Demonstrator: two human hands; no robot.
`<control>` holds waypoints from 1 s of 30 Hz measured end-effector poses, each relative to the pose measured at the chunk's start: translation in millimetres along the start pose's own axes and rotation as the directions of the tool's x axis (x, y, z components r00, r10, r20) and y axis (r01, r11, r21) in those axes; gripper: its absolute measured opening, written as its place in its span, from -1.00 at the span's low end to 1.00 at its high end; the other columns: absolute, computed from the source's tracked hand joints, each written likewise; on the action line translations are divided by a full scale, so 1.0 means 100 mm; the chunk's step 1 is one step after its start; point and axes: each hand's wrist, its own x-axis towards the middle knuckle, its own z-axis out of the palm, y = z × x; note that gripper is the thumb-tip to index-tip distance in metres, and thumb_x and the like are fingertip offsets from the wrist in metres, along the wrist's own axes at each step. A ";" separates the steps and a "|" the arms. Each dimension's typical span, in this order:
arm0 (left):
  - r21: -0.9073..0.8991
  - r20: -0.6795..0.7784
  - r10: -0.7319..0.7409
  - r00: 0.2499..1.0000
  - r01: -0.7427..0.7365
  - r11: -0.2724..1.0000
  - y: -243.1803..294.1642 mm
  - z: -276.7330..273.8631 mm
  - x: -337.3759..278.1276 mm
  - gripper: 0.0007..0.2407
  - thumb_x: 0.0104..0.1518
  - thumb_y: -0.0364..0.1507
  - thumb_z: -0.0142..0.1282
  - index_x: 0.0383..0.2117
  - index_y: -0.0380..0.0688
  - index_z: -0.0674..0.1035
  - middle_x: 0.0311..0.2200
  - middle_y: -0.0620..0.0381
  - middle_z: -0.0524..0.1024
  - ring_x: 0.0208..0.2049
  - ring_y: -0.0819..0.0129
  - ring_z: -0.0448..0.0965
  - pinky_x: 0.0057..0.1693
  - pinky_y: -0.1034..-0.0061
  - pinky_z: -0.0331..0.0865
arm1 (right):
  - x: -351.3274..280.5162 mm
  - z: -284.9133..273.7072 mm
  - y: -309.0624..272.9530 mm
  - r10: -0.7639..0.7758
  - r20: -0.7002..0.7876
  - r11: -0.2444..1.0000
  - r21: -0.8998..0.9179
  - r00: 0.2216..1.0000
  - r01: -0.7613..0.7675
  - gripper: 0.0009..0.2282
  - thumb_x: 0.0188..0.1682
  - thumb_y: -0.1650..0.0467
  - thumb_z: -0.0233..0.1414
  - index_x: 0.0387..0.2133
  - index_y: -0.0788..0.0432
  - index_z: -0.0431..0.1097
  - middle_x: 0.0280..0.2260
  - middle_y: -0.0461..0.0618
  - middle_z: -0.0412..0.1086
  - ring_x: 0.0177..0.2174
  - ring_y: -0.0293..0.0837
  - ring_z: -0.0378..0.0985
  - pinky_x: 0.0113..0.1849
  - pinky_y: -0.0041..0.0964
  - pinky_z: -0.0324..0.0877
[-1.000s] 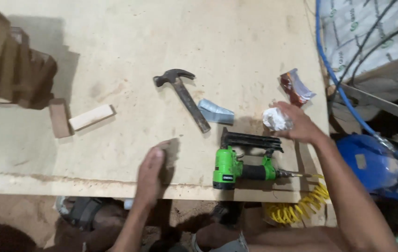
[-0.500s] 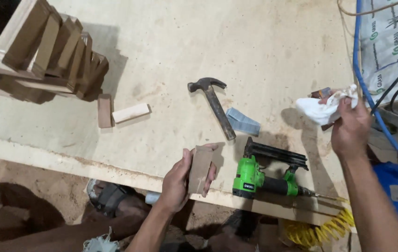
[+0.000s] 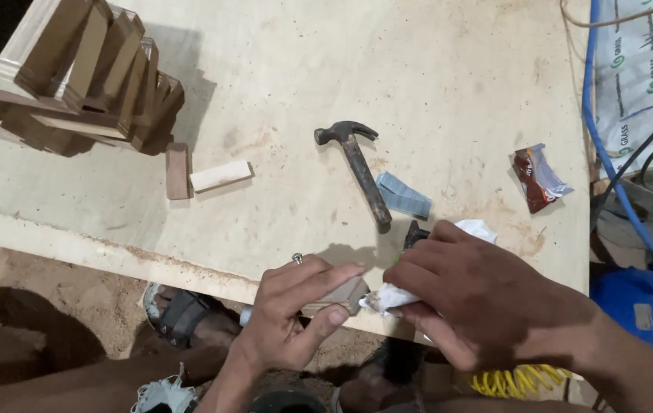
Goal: Assembling small wooden components using a pneumatic nail gun and hammer on a workbench.
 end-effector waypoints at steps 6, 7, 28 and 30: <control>0.074 -0.006 0.073 0.997 -0.073 0.995 -0.04 0.02 -0.05 -0.72 0.25 -0.34 0.06 0.05 -0.11 0.53 -0.46 0.15 0.45 -0.52 0.39 0.34 -0.42 0.58 0.23 | -0.08 0.13 0.05 0.114 0.188 0.990 -0.102 0.976 -0.096 -0.95 -0.07 0.36 -0.01 -0.42 0.03 0.30 -0.59 -0.10 0.34 -0.63 -0.12 0.31 -0.30 -0.13 0.24; 0.103 0.002 0.090 0.996 -0.090 0.991 -0.06 0.03 -0.06 -0.71 0.24 -0.33 0.07 0.06 -0.08 0.52 -0.46 0.16 0.47 -0.53 0.40 0.35 -0.44 0.59 0.25 | -0.12 0.18 0.09 0.199 0.276 0.976 -0.146 0.940 -0.164 -0.97 -0.04 0.33 -0.05 -0.41 -0.05 0.30 -0.62 -0.17 0.36 -0.63 -0.22 0.33 -0.25 -0.15 0.29; -0.940 0.008 -0.697 0.717 0.244 0.240 -0.25 0.25 0.02 -0.47 0.21 -0.47 -0.06 0.33 -0.35 0.15 0.16 -0.12 0.35 0.11 0.29 0.46 0.19 0.29 0.43 | -0.29 0.83 0.92 0.932 -0.022 0.348 0.325 0.361 -0.880 -0.41 -0.16 0.10 0.08 0.08 0.21 0.36 -0.02 0.35 0.44 0.05 0.37 0.40 0.06 0.25 0.28; -0.926 -0.045 -0.766 0.642 0.261 0.273 -0.19 0.28 0.11 -0.47 0.12 -0.53 0.05 0.28 -0.38 0.25 0.06 -0.10 0.39 0.02 0.28 0.52 0.14 0.35 0.47 | -0.17 1.07 0.78 0.780 0.026 0.491 0.595 0.626 -0.636 -0.45 -0.13 0.27 0.08 0.13 0.31 0.27 0.00 0.43 0.41 0.00 0.33 0.47 -0.02 0.24 0.39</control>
